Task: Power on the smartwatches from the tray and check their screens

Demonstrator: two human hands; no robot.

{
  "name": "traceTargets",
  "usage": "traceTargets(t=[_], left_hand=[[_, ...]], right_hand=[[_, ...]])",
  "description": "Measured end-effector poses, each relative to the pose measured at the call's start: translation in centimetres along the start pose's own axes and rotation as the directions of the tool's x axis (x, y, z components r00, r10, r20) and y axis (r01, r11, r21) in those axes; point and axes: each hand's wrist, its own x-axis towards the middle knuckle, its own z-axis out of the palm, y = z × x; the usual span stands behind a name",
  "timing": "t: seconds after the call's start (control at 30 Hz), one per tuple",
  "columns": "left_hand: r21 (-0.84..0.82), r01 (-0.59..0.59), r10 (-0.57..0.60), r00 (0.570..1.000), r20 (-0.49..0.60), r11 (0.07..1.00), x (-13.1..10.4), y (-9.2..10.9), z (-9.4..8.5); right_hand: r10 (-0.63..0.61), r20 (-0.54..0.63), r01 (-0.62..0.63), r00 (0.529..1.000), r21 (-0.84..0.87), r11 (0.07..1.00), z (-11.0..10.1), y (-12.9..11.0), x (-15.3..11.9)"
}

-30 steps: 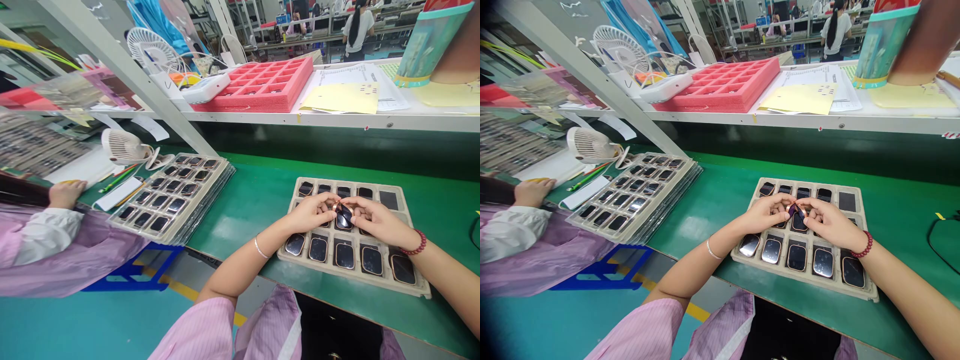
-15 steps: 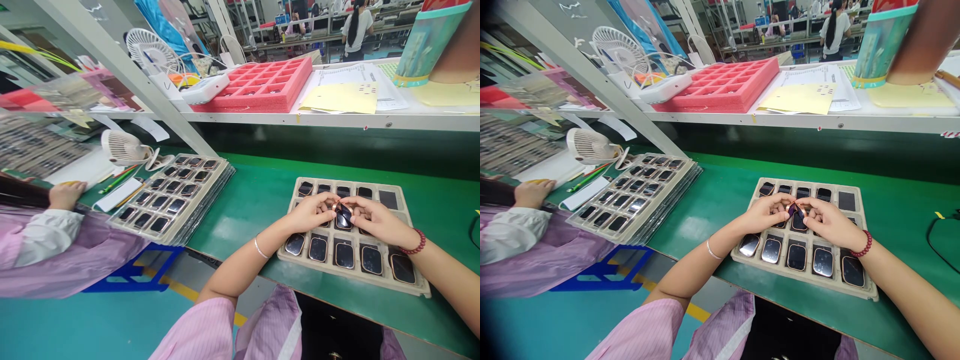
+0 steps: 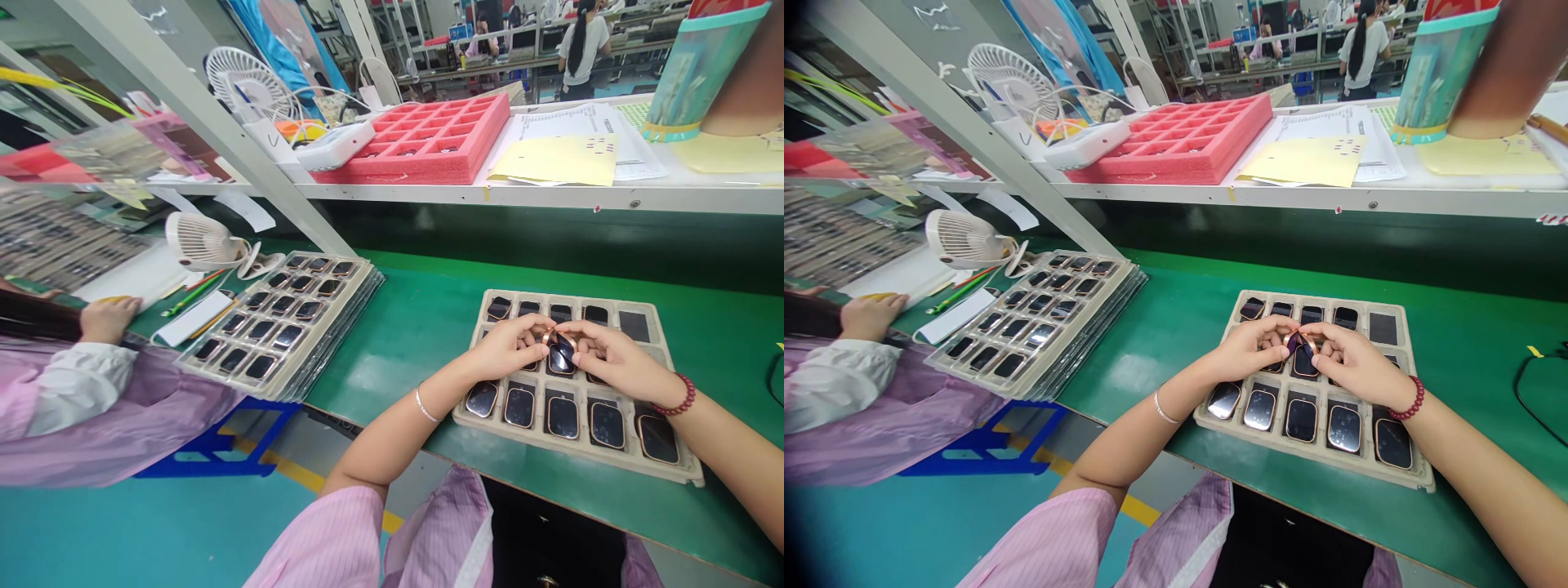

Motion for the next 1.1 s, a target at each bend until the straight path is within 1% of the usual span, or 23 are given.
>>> traceTargets(t=[0.27,0.4,1.1], left_hand=[[-0.005,0.011,-0.011,1.0,0.003,1.0,-0.01,0.02,-0.01],[0.005,-0.002,0.002,1.0,0.003,1.0,0.01,0.04,-0.03],[0.009,-0.003,0.003,1.0,0.001,1.0,-0.05,0.18,-0.02]], right_hand=[[0.01,0.001,-0.01,1.0,0.0,1.0,0.0,-0.12,0.01],[0.01,-0.006,-0.01,1.0,-0.006,1.0,0.02,-0.22,0.02],[0.005,-0.006,-0.005,1.0,-0.018,1.0,0.03,0.13,0.02]])
